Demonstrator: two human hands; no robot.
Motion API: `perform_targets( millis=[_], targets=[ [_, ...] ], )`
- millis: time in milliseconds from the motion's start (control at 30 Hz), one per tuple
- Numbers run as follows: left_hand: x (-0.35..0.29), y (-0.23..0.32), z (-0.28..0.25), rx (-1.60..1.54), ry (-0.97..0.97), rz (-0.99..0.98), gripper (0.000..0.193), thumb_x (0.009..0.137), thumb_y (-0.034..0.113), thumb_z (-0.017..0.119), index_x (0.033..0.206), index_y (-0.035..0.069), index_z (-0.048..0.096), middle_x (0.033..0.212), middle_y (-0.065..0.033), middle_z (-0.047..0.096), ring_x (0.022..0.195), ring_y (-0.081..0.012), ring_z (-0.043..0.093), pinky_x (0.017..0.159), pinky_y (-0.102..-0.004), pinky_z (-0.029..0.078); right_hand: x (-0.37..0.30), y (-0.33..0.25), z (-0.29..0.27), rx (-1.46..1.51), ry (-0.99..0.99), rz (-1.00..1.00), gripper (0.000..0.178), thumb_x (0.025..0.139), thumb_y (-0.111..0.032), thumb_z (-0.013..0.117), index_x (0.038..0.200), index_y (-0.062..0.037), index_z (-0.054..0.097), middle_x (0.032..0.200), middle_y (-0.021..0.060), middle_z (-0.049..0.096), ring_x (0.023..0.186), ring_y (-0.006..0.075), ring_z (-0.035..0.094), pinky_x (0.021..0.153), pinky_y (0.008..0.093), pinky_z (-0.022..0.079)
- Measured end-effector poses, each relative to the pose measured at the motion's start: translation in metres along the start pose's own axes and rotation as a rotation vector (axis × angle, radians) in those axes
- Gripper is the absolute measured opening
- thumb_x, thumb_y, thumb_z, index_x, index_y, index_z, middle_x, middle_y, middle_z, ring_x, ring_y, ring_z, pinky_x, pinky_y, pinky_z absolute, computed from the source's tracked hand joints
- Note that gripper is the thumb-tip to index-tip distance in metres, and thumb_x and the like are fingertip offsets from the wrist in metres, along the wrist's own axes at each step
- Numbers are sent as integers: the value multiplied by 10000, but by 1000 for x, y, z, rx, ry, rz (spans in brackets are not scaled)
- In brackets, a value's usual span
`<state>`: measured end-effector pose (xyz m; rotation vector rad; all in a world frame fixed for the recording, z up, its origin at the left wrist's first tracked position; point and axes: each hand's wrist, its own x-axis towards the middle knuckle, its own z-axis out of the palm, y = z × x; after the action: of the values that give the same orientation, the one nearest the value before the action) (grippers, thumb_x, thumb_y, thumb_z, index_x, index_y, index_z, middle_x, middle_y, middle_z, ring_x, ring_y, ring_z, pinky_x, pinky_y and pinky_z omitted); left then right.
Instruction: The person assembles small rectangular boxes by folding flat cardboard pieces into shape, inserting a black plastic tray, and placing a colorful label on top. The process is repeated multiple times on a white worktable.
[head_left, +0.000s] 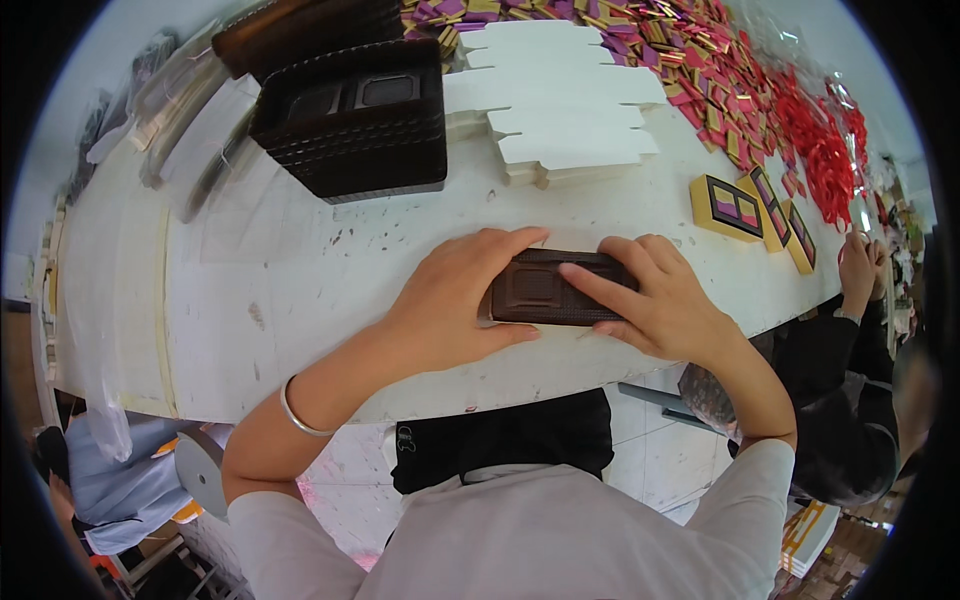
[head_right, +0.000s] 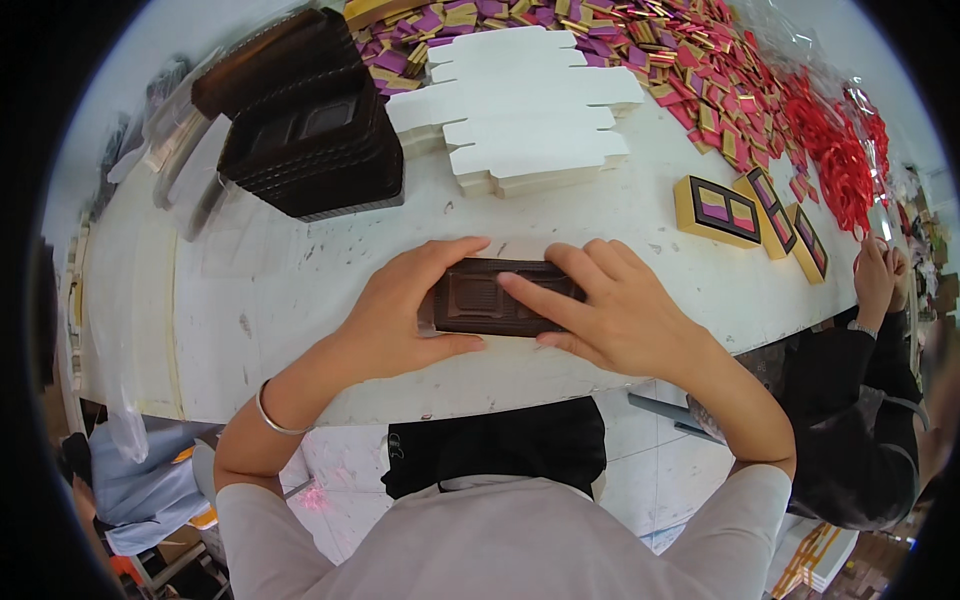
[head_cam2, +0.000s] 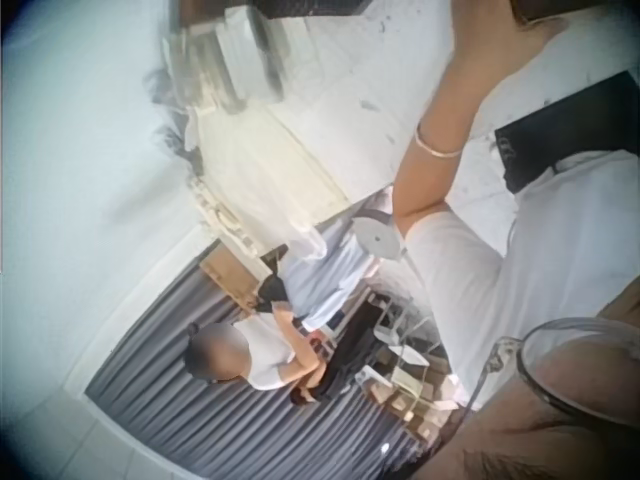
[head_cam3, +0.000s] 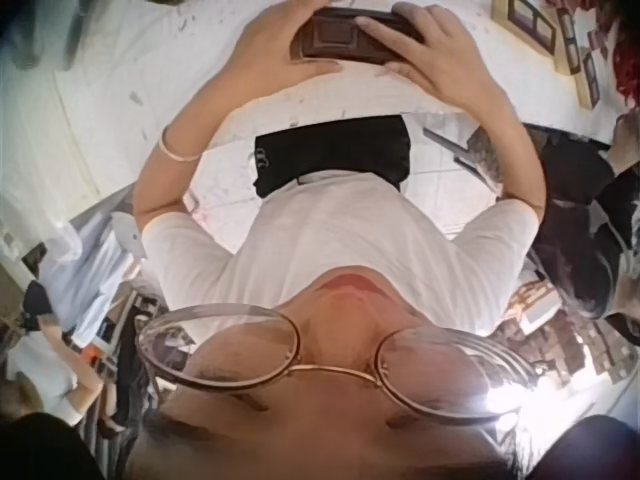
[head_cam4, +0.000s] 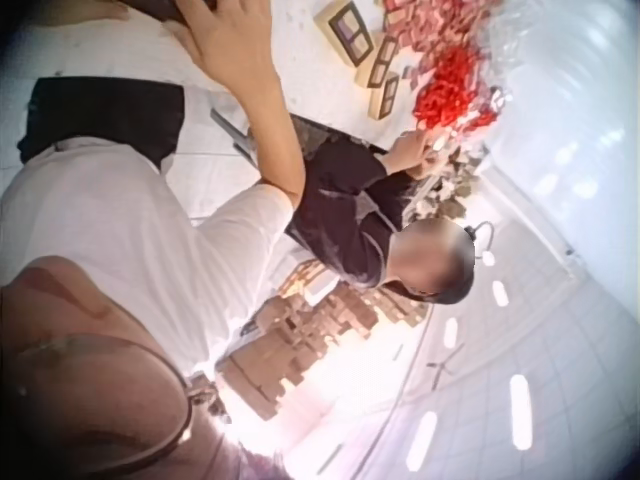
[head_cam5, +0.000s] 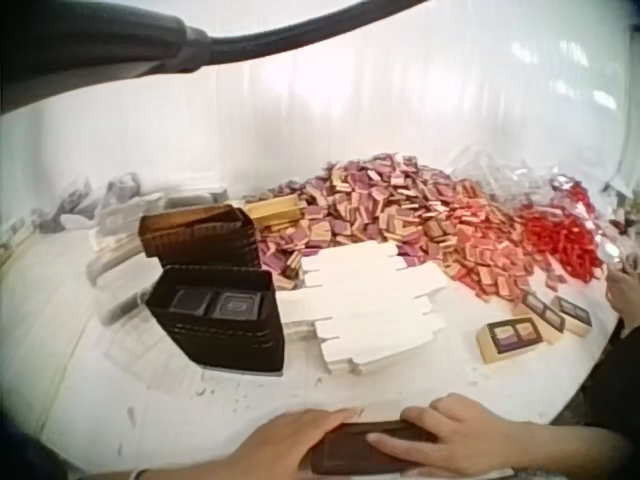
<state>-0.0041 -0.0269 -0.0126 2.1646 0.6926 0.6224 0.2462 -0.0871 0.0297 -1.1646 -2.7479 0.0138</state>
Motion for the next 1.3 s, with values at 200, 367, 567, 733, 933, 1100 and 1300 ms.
perform_targets(
  millis=[200,367,567,733,933,1100,1300],
  targets=[
    [5,-3,-14,-8,-88,4,687,646,189,823,1261,99,531,1206,-113,564,1052,-310,555,897,-379,455,0,7,-19,239,-103,-33,595,800,-287,651,1332,-65,502,1296,213,455,994,339,542,852,405,465],
    [8,-2,-17,-45,-135,-41,699,646,217,829,1264,86,530,1204,-114,564,1072,-303,556,914,-369,452,-7,13,-22,-183,4,-277,443,707,-86,680,1139,-7,621,1207,209,550,949,309,637,824,366,526],
    [8,-3,-18,-6,-128,-7,706,657,254,822,1269,64,524,1199,-116,564,1078,-309,553,925,-367,447,-3,13,-11,-431,-175,-385,395,724,-118,654,1089,32,638,1155,174,579,973,244,624,880,323,503],
    [5,-3,-18,13,-105,-25,704,656,237,819,1275,77,525,1197,-111,549,1053,-304,559,896,-368,456,-5,-11,-17,-297,-257,-235,630,839,-418,570,1275,34,523,1429,211,387,1313,311,401,1094,490,297],
    [5,0,-11,126,-46,60,677,681,217,799,1283,81,520,1176,-97,514,932,-277,584,777,-361,483,-25,-6,13,198,-78,-25,808,843,-561,529,1355,51,403,1464,227,332,1361,348,333,1118,518,225],
    [0,5,-1,190,34,20,744,687,271,804,1330,93,475,1131,-102,508,794,-258,552,697,-344,470,-4,79,-3,161,493,335,386,842,-26,605,1225,-15,559,1300,168,533,1190,324,520,987,386,403],
    [5,5,0,191,26,60,804,704,326,790,1375,93,416,1185,-121,499,810,-264,550,726,-364,467,20,249,19,-173,343,495,343,854,-42,586,1196,-26,584,1280,164,541,1150,351,523,979,361,428]
  ],
)
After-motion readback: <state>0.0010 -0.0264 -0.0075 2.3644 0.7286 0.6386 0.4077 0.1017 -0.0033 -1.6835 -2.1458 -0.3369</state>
